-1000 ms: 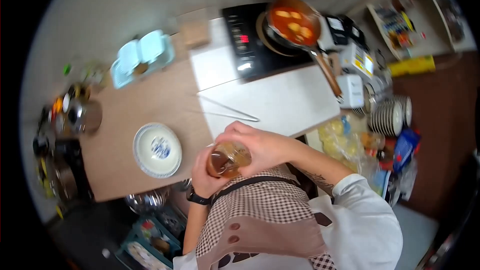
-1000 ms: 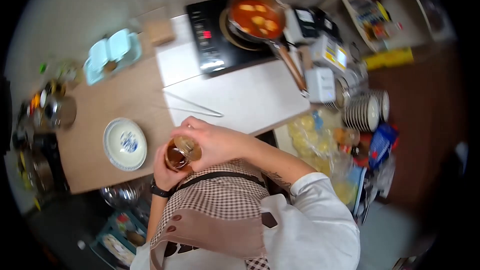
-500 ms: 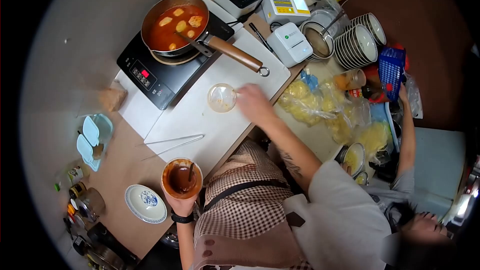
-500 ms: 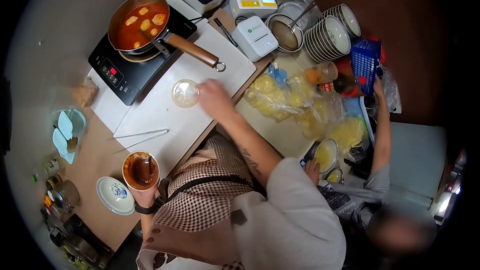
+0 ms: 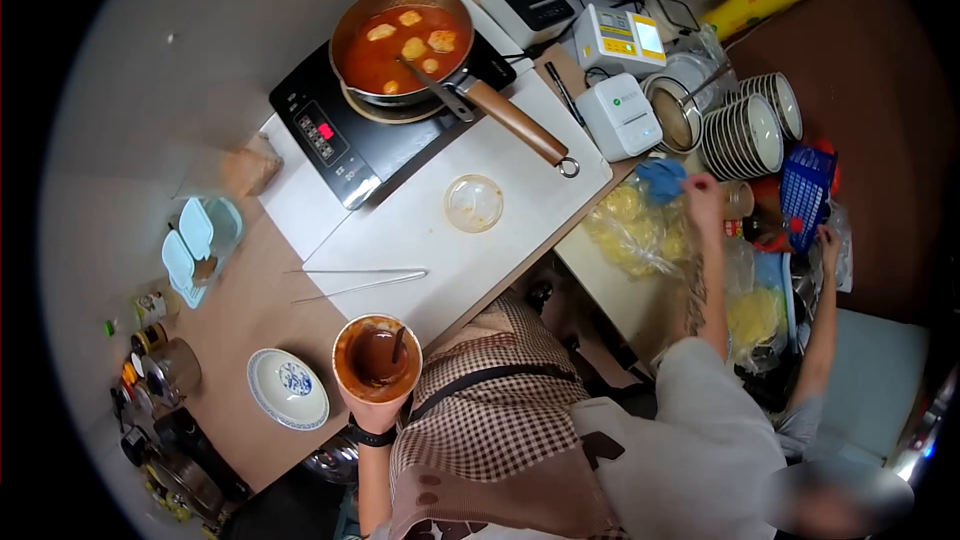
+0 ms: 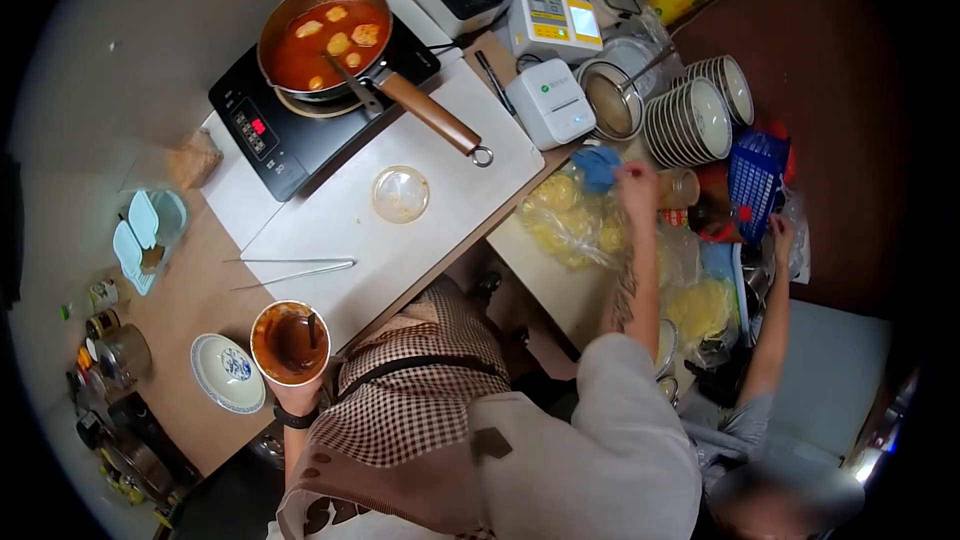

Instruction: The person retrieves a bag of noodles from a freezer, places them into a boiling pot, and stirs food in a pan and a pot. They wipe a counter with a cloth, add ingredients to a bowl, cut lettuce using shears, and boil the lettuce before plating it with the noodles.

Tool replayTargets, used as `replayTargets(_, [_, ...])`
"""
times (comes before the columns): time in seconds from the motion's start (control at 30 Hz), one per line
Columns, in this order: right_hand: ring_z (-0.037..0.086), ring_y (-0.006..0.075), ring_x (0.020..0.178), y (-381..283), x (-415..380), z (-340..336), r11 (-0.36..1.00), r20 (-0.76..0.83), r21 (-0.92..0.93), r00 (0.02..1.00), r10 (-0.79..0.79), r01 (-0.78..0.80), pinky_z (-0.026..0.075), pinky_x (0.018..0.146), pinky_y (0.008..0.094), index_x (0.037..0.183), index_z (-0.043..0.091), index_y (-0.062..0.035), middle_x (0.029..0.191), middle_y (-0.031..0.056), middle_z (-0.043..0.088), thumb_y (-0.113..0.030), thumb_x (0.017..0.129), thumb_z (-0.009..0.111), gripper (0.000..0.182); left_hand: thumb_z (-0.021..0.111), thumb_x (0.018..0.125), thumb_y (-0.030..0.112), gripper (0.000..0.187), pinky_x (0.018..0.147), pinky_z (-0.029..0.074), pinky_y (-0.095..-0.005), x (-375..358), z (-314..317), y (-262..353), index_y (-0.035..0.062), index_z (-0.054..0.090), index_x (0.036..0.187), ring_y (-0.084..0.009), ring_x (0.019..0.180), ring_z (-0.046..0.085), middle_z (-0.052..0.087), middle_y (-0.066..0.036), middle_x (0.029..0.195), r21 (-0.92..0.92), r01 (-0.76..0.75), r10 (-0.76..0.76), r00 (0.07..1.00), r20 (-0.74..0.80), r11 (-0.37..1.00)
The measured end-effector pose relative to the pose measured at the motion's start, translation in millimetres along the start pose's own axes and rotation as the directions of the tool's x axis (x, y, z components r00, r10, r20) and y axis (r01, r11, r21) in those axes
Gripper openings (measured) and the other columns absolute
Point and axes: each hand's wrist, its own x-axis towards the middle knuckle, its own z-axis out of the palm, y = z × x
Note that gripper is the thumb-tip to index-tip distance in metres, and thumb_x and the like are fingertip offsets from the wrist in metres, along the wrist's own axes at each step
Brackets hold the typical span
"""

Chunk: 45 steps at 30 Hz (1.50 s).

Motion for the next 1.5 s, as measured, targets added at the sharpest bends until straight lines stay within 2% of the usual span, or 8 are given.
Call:
replayTargets(0.17, [0.055,0.0093,0.082,-139,-39,-104,0.816,-0.087,0.577,0.996,0.017,0.037,0.044,0.070,0.0261,0.102,0.061,-0.0093,0.088,-0.0041,0.056,-0.010,0.088,0.067,0.015,0.089,0.067,0.014,0.078,0.097,0.051,-0.0377,-10,-19,24,0.0011,0.049,0.132,-0.0231,0.110,0.062,0.062,-0.013,0.122,-0.013,0.040,-0.040,0.999,0.017,0.999])
replayTargets(0.43, [0.054,0.0282,0.122,-384,-133,31,0.372,0.373,0.912,0.729,-0.573,-0.174,0.041,0.107,0.0442,0.133,0.048,0.0014,0.131,0.0180,0.056,-0.016,0.097,0.051,0.040,0.093,0.064,0.018,0.090,0.103,0.046,-0.0357,-53,-94,22,0.0001,0.044,0.137,-0.0210,0.119,0.057,0.055,-0.012,0.131,-0.095,-0.179,0.163,0.974,-0.158,0.979])
replayTargets(0.57, [0.044,0.0007,0.068,-500,-245,179,0.512,0.487,0.848,0.583,-0.651,-0.137,0.033,0.059,0.0143,0.104,0.056,-0.0079,0.087,-0.0054,0.053,-0.011,0.092,0.059,0.012,0.095,0.062,0.022,0.094,0.104,0.045,-0.0363,-92,-135,13,0.0009,0.044,0.137,-0.0210,0.120,0.056,0.056,-0.013,0.129,-0.164,-0.118,0.074,0.965,-0.252,0.979])
replayTargets(0.7, [0.059,0.0113,0.082,-548,-357,329,0.641,0.658,0.690,0.076,-0.749,0.336,0.047,0.066,0.0252,0.105,0.062,-0.0024,0.090,0.0028,0.064,-0.019,0.093,0.065,0.021,0.095,0.061,0.019,0.093,0.102,0.047,-0.0369,-141,-167,-2,0.0016,0.042,0.136,-0.0229,0.119,0.058,0.057,-0.014,0.129,-0.128,-0.078,0.012,0.894,-0.448,0.989])
replayTargets(0.8, [0.050,0.0341,0.129,-526,-419,472,0.055,0.456,0.789,-0.525,-0.718,0.611,0.039,0.109,0.0436,0.132,0.057,-0.0065,0.136,0.0161,0.057,-0.019,0.095,0.058,0.039,0.094,0.063,0.017,0.093,0.100,0.051,-0.0379,-174,-185,-15,-0.0007,0.041,0.136,-0.0233,0.117,0.061,0.058,-0.016,0.129,-0.121,0.009,-0.077,0.819,-0.569,0.993])
replayTargets(0.9, [0.026,0.0360,0.146,-525,-474,519,-0.218,0.491,0.688,-0.665,-0.563,0.692,0.017,0.122,0.0459,0.146,0.043,-0.0097,0.156,0.0157,0.034,-0.024,0.097,0.050,0.052,0.092,0.064,0.013,0.080,0.098,0.051,-0.0380,-201,-197,-26,-0.0008,0.048,0.130,-0.0240,0.113,0.063,0.061,-0.016,0.124,-0.240,0.036,-0.199,0.685,-0.701,0.970])
replayTargets(1.17, [0.027,0.0353,0.145,-599,-596,617,-0.339,0.385,0.598,-0.631,-0.673,0.726,0.019,0.120,0.0473,0.147,0.041,-0.0087,0.156,0.0147,0.034,-0.027,0.097,0.047,0.054,0.091,0.063,0.017,0.078,0.097,0.051,-0.0411,-255,-192,-84,0.0018,0.051,0.129,-0.0264,0.112,0.061,0.059,-0.016,0.125,-0.694,-0.229,-0.546,0.472,-0.692,0.682])
replayTargets(1.5, [0.026,0.0385,0.145,-585,-611,633,-0.026,0.549,0.421,-0.278,-0.788,0.907,0.022,0.118,0.0530,0.148,0.040,-0.0116,0.157,0.0188,0.030,-0.025,0.093,0.053,0.058,0.087,0.068,0.011,0.077,0.097,0.052,-0.0382,-261,-217,-61,0.0044,0.046,0.133,-0.0240,0.111,0.062,0.060,-0.014,0.123,-0.355,-0.072,-0.241,0.608,-0.757,0.932])
